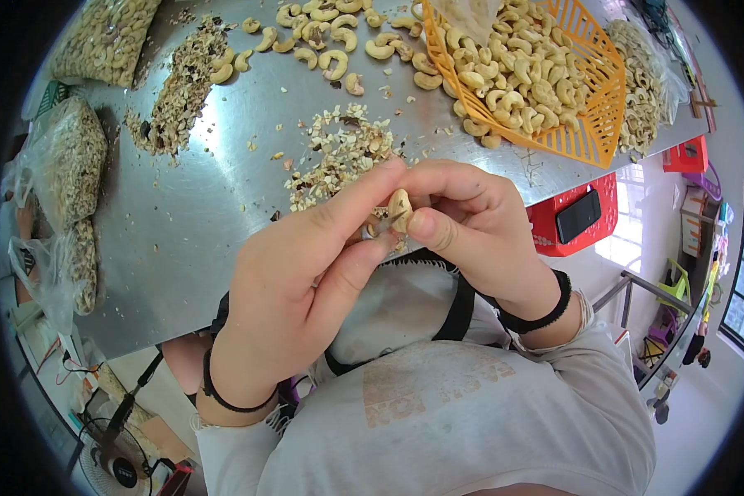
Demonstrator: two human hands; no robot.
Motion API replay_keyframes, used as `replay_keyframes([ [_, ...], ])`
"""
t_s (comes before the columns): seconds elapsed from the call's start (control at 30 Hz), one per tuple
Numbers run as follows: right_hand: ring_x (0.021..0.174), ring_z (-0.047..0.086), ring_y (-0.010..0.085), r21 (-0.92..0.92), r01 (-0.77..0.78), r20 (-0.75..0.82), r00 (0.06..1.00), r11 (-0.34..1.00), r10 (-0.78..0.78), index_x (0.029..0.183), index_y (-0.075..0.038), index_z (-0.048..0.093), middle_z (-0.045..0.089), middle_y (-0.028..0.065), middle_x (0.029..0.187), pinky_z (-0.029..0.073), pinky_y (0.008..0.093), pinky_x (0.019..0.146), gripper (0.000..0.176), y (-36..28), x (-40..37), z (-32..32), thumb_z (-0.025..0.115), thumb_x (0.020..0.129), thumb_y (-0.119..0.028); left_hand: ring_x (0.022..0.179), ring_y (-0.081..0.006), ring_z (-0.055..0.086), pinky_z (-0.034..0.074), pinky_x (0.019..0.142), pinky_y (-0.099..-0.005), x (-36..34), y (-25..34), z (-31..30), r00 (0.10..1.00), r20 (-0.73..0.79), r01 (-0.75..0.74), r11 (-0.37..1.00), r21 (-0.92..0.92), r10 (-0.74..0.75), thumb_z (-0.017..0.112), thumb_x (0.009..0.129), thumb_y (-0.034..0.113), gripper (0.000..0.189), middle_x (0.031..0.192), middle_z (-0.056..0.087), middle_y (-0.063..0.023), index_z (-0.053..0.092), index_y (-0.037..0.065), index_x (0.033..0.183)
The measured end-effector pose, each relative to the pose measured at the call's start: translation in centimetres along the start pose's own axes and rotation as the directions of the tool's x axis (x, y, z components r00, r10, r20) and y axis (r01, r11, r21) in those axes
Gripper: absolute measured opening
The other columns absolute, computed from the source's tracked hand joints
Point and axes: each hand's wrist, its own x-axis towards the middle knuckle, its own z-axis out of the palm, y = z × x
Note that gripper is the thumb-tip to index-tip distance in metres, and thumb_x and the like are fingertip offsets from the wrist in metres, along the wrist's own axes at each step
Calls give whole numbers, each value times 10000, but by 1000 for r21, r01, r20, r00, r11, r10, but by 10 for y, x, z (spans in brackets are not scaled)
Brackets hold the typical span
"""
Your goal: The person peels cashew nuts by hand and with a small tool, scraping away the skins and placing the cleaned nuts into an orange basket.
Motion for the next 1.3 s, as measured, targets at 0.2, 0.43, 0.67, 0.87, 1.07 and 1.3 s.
replay_keyframes([
  [0.2,742,511,78,4,59,6,998,998,-59,946,17,535,550,40,832,414,200,638,206,2,0,-1,564,785,-109,789,-107,534,411,698,-212,-1,7,-4,995,40,89,996,12,-89,497,743,-45,381,922,572,-90,463,-22,1122],
  [0.43,707,496,73,-176,127,58,991,976,-119,901,3,578,551,36,782,395,196,596,168,0,-1,-6,590,750,-71,710,-151,567,417,626,-220,0,7,-10,994,107,-16,990,139,1,544,702,-42,353,827,597,-103,534,4,1052],
  [0.67,686,491,76,-222,193,82,981,956,-179,887,-9,595,560,39,780,388,193,586,163,3,1,-5,602,733,-60,649,-191,580,440,563,-239,-1,2,-5,982,-36,-175,969,173,184,548,709,-21,314,834,606,-103,555,26,1020],
  [0.87,698,498,62,-45,10,1,1000,999,-10,919,-11,567,555,19,787,397,182,606,200,-2,-1,1,613,734,-73,693,-179,587,442,610,-230,-3,5,-5,998,-65,10,999,31,-8,543,726,-17,334,839,600,-109,532,26,1057],
  [1.07,686,494,46,143,-31,-25,999,989,35,864,-8,527,548,9,778,394,161,600,178,-1,0,1,625,726,-64,670,-86,499,390,611,-194,-2,7,-1,998,-42,43,999,-8,-43,520,754,7,318,787,565,-43,520,4,1073],
  [1.3,682,501,48,110,-46,-39,998,993,51,851,-6,527,548,7,770,398,163,597,170,-3,0,1,626,723,-58,547,-62,467,362,496,-175,0,7,-2,999,-17,31,999,-28,-32,482,770,18,286,729,554,-34,532,-8,1050],
])
